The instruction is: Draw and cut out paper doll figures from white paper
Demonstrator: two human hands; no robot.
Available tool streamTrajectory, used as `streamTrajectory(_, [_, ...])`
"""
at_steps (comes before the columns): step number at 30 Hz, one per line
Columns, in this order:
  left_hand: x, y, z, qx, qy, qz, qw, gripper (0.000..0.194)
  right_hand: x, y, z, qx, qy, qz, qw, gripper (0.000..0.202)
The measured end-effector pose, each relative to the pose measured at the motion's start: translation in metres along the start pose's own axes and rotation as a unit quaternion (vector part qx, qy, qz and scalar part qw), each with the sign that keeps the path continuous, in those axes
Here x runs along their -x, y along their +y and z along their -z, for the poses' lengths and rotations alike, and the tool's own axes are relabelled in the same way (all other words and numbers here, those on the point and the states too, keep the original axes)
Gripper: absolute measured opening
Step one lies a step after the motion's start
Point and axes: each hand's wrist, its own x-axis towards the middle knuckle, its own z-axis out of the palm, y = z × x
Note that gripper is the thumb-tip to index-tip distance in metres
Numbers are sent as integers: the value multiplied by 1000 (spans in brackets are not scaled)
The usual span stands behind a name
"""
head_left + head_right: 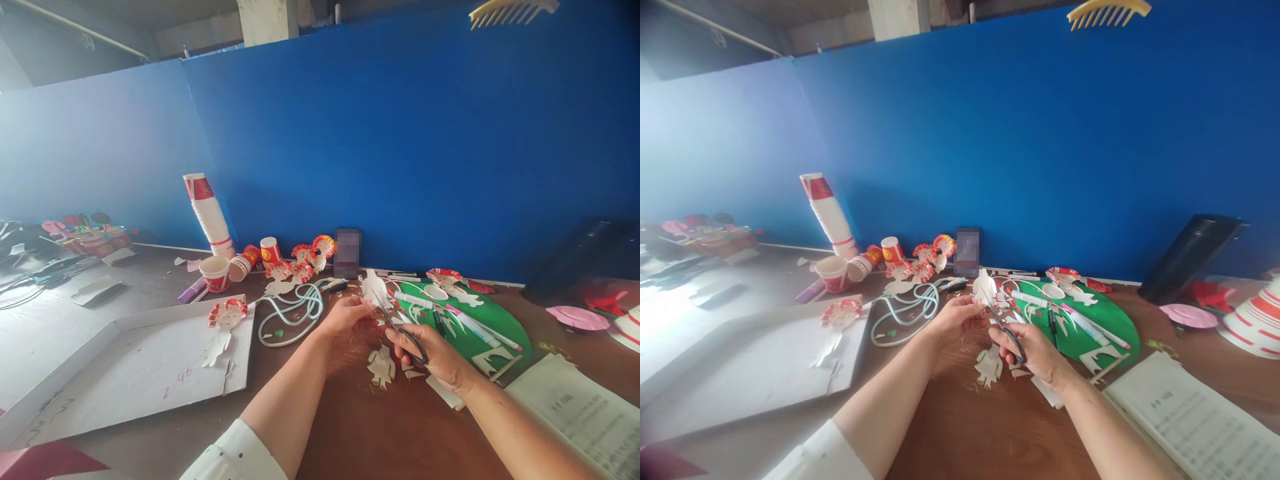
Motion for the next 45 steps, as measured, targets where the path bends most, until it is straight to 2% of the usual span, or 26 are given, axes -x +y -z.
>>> streamTrajectory(12, [0, -1, 1, 4, -15, -8, 1000, 32, -1, 2, 0, 24, 6, 14, 1000, 40])
streamTrajectory(27, [-3, -3, 5, 8, 1, -3, 1000, 29, -1, 2, -2, 28, 13, 17, 999, 38])
streamTrajectory(45, [-4, -4, 5, -1, -5, -2, 1000, 37, -1, 2, -5, 56, 37, 33, 997, 41])
